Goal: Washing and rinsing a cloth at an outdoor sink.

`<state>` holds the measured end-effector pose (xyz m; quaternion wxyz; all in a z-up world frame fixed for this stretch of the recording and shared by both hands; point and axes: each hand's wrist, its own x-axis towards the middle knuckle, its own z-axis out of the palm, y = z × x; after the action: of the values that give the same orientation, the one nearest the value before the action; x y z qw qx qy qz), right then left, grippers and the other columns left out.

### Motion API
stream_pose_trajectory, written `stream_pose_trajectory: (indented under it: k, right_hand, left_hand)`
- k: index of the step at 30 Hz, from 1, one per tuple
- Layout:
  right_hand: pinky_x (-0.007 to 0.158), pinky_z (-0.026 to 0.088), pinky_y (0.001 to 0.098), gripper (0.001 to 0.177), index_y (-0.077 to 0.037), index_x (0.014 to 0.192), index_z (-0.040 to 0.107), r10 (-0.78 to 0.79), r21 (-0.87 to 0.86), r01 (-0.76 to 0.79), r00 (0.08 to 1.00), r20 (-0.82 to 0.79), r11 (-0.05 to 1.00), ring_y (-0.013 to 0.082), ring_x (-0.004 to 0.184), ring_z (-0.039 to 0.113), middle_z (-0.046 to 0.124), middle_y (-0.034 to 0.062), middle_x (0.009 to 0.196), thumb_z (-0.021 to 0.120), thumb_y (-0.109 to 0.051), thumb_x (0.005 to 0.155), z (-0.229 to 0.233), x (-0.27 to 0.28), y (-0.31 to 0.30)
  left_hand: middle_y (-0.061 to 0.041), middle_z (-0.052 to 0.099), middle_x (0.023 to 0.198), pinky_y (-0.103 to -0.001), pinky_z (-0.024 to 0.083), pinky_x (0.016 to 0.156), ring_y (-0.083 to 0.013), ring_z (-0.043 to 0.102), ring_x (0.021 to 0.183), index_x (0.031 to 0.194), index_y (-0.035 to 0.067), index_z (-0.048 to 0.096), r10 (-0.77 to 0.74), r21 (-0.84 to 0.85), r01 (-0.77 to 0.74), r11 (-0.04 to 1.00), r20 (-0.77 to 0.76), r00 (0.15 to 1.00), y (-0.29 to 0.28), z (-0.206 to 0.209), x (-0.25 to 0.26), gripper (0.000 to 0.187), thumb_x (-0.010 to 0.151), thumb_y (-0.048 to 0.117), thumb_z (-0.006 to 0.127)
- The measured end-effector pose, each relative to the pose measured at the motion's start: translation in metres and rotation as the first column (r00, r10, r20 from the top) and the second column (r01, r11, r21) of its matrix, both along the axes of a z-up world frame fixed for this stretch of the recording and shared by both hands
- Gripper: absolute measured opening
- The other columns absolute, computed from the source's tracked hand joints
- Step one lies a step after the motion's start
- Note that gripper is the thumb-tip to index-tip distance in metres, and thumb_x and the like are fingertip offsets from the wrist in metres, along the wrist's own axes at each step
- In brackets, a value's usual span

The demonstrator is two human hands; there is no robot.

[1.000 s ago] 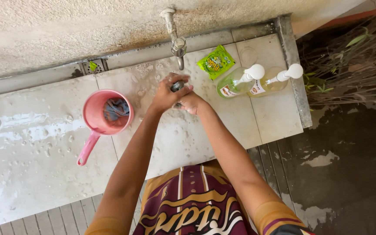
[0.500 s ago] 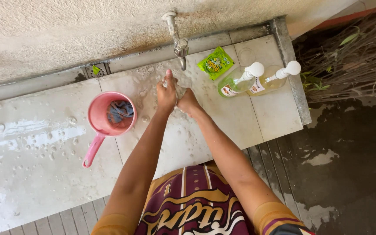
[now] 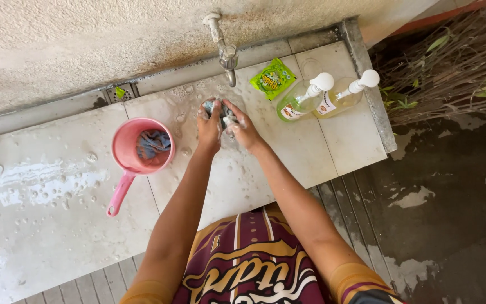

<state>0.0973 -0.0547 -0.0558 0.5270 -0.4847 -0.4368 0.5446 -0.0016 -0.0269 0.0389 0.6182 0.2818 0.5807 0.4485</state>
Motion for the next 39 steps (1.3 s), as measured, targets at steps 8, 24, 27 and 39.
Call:
stream_pose_trajectory:
  k: [8,24,27,39]
  right_hand:
    - [0.093,0.050,0.0301,0.029,-0.012,0.129,0.062,-0.484,0.076,0.478,0.869,0.105,0.875,0.0151,0.106,0.063,0.070,0.0088,0.115,0.057,-0.031,0.107,0.028,-0.022,-0.020]
    - [0.063,0.056,0.0455,0.009,-0.004,0.080,0.075,-0.402,0.172,0.368,0.758,0.513,0.914,0.0411,0.072,0.073,0.069,0.0231,0.069,0.069,-0.011,0.082,0.004,-0.019,0.001]
    - [0.087,0.053,0.0441,0.029,-0.007,0.098,0.076,-0.401,-0.174,0.442,0.887,0.229,0.880,0.0258,0.092,0.069,0.075,0.0176,0.090,0.062,-0.032,0.097,0.002,-0.014,0.008]
    - [0.037,0.041,0.0279,0.045,-0.010,0.068,0.067,-0.118,-0.340,0.125,0.992,0.041,0.932,0.0209,0.039,0.062,0.060,0.0125,0.046,0.062,-0.043,0.098,0.040,0.043,0.005]
  left_hand:
    - [-0.031,0.050,0.145,-0.050,0.054,0.093,-0.0381,0.058,0.122,0.151,-0.004,0.038,0.062,-0.224,-0.068,0.972,-0.035,0.997,-0.011,-0.019,-0.001,0.106,0.083,0.071,0.069]
    - [-0.029,0.065,0.110,-0.051,0.054,0.070,-0.0318,0.063,0.082,0.135,-0.005,0.052,0.263,-0.311,-0.258,0.915,-0.027,0.964,-0.017,-0.138,0.015,0.085,0.081,0.054,0.081]
    - [-0.021,0.063,0.097,-0.038,0.045,0.045,-0.0279,0.061,0.058,0.143,0.001,0.047,0.164,-0.248,-0.147,0.958,0.047,0.985,-0.022,-0.094,0.000,0.081,0.085,0.048,0.080]
    - [-0.023,0.073,0.109,-0.042,0.059,0.082,-0.0216,0.068,0.092,0.125,-0.006,0.065,0.134,0.001,-0.135,0.991,-0.114,0.984,-0.055,-0.024,0.001,0.045,0.088,0.012,0.082]
